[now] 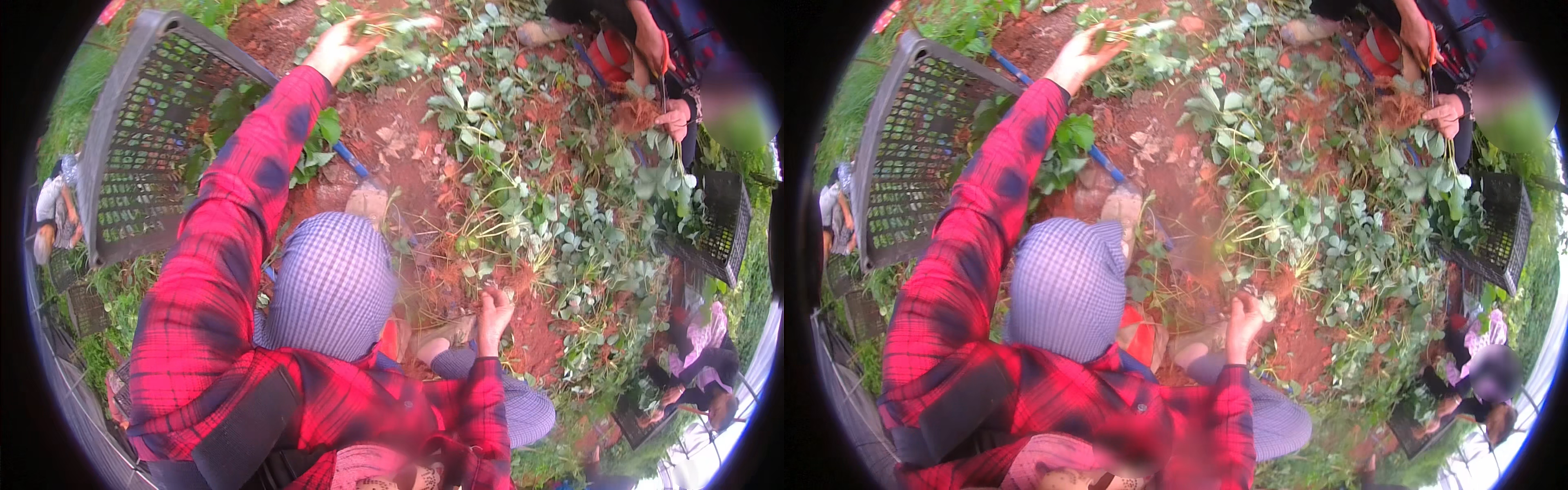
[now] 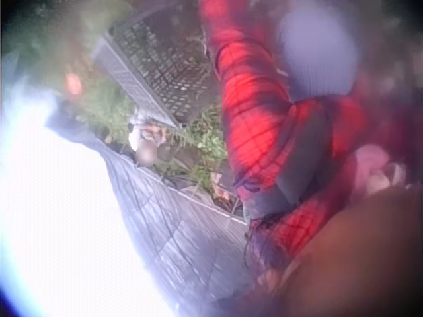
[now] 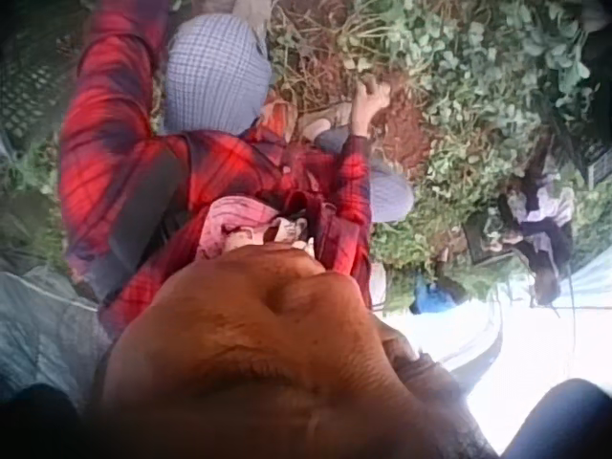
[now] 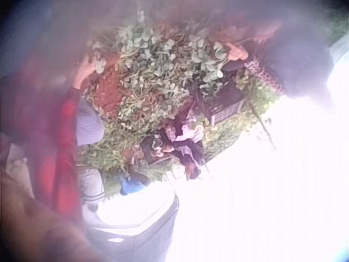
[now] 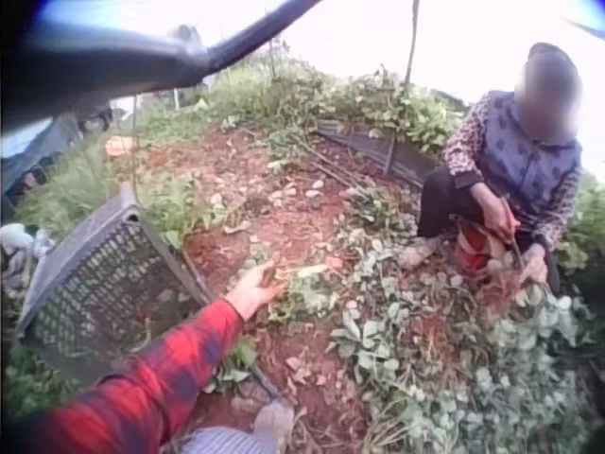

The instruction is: The person is harvesting leafy vegetables in a garden. They are picking the vegetables by hand and placing them into a basket.

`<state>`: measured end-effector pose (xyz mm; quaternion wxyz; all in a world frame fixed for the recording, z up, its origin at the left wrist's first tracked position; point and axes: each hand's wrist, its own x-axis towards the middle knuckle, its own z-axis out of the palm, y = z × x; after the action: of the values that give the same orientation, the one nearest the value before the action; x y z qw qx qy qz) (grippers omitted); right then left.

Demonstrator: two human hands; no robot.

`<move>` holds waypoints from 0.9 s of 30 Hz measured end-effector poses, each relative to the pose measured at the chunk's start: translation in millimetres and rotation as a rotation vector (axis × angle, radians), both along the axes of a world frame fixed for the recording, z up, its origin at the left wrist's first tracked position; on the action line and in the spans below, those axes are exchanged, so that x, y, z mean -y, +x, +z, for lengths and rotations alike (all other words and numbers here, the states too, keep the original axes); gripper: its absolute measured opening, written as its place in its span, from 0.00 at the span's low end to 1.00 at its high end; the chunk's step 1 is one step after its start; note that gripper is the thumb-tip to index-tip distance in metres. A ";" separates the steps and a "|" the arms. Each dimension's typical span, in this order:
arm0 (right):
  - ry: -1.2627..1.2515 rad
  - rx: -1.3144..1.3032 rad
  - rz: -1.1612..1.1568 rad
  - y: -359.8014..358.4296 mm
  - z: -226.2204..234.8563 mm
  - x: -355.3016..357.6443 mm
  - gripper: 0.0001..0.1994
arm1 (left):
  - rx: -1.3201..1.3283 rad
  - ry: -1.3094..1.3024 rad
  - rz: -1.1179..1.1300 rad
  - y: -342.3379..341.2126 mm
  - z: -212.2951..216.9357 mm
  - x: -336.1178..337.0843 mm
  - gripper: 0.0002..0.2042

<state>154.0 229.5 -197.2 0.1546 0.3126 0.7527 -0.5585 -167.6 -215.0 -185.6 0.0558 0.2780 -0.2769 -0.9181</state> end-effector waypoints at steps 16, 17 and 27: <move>0.417 -0.055 0.620 -42.4 -87.7 50.3 0.13 | 0.309 -0.395 -0.720 67.1 -27.8 -48.3 0.13; 0.176 0.051 0.456 -43.7 -75.9 46.8 0.11 | 0.245 -0.415 -0.863 72.3 -21.1 -59.1 0.14; -0.554 0.073 -0.053 -49.6 39.9 -22.5 0.10 | -0.058 -0.613 -1.105 70.7 97.2 -128.8 0.13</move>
<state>104.4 252.1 -157.3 0.2464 0.2980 0.5569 -0.7351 -96.8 -86.2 -88.3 -0.3421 0.0404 -0.6285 -0.6973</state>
